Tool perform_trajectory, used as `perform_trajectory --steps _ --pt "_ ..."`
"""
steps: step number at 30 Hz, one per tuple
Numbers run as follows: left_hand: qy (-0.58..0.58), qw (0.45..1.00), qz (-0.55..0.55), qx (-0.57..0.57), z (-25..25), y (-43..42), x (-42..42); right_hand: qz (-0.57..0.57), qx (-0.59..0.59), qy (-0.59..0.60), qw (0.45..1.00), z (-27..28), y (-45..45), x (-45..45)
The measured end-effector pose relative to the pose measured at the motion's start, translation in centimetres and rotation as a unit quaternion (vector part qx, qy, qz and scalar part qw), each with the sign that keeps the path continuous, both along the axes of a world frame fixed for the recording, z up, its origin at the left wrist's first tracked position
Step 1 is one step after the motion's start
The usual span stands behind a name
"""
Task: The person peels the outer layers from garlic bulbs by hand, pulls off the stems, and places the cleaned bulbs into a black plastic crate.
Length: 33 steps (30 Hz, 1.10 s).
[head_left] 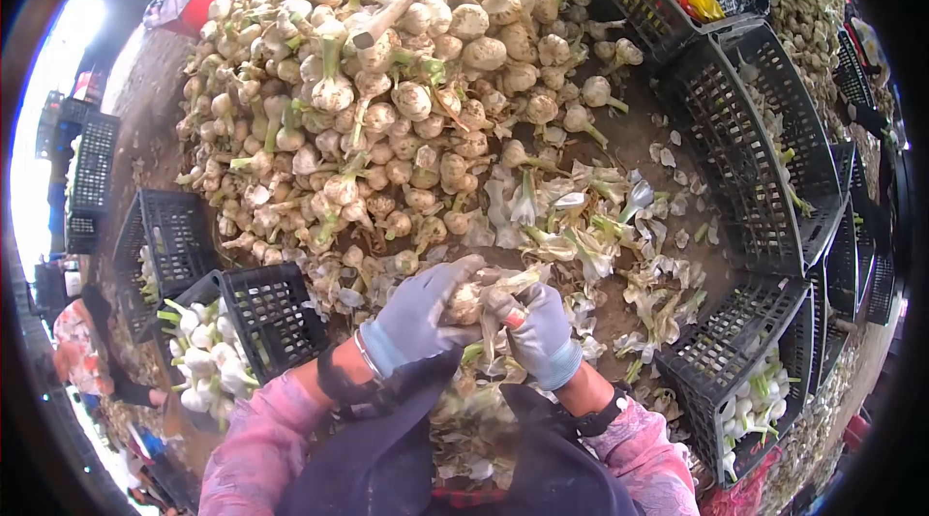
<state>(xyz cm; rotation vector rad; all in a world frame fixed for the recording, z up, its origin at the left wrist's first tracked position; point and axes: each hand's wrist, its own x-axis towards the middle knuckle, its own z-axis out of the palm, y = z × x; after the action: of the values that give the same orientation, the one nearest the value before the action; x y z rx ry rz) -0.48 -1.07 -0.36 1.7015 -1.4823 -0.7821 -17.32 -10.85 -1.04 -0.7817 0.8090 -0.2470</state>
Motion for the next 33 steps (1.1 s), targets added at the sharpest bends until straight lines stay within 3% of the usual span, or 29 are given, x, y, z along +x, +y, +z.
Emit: perform_trajectory --steps 3,7,9,11,14,16,22,25,29,33 --pt "0.047 0.998 0.014 0.04 0.2 0.3 -0.2 -0.031 0.013 -0.075 0.997 -0.5 0.5 -0.2" --pt "0.183 0.975 0.048 0.119 1.2 -0.1 -0.5 0.03 -0.035 -0.017 0.999 1.3 -0.3 -0.9" --pt "0.105 0.992 0.028 0.061 1.2 -0.3 -0.5 0.042 -0.072 -0.01 0.996 0.3 -0.2 -1.3" --pt "0.018 1.0 0.016 -0.009 1.0 -0.4 -0.4 0.006 0.061 -0.146 0.987 -1.1 -0.3 -2.0" --pt "-0.058 0.997 0.0 -0.043 1.7 -0.9 -0.3 -0.033 0.103 -0.158 0.981 -0.2 -0.2 -1.9" --pt "-0.086 0.995 -0.003 -0.059 1.5 -1.1 -0.6 -0.078 0.032 -0.112 0.99 0.0 0.7 -0.7" --pt "-0.058 0.997 -0.002 -0.054 1.2 -0.8 -0.8 -0.05 0.092 -0.132 0.986 1.3 -0.1 -0.9" --pt "0.058 0.998 0.007 0.011 1.3 -0.5 -0.5 -0.046 0.02 -0.132 0.99 0.0 0.3 -1.1" --pt "0.207 0.974 0.01 0.088 1.4 -0.2 -0.3 0.016 -0.245 -0.109 0.963 0.2 -1.0 -1.5" --pt "0.474 0.873 0.042 0.104 0.7 0.1 -1.4 0.046 -0.484 -0.071 0.871 0.5 -2.4 -1.2"
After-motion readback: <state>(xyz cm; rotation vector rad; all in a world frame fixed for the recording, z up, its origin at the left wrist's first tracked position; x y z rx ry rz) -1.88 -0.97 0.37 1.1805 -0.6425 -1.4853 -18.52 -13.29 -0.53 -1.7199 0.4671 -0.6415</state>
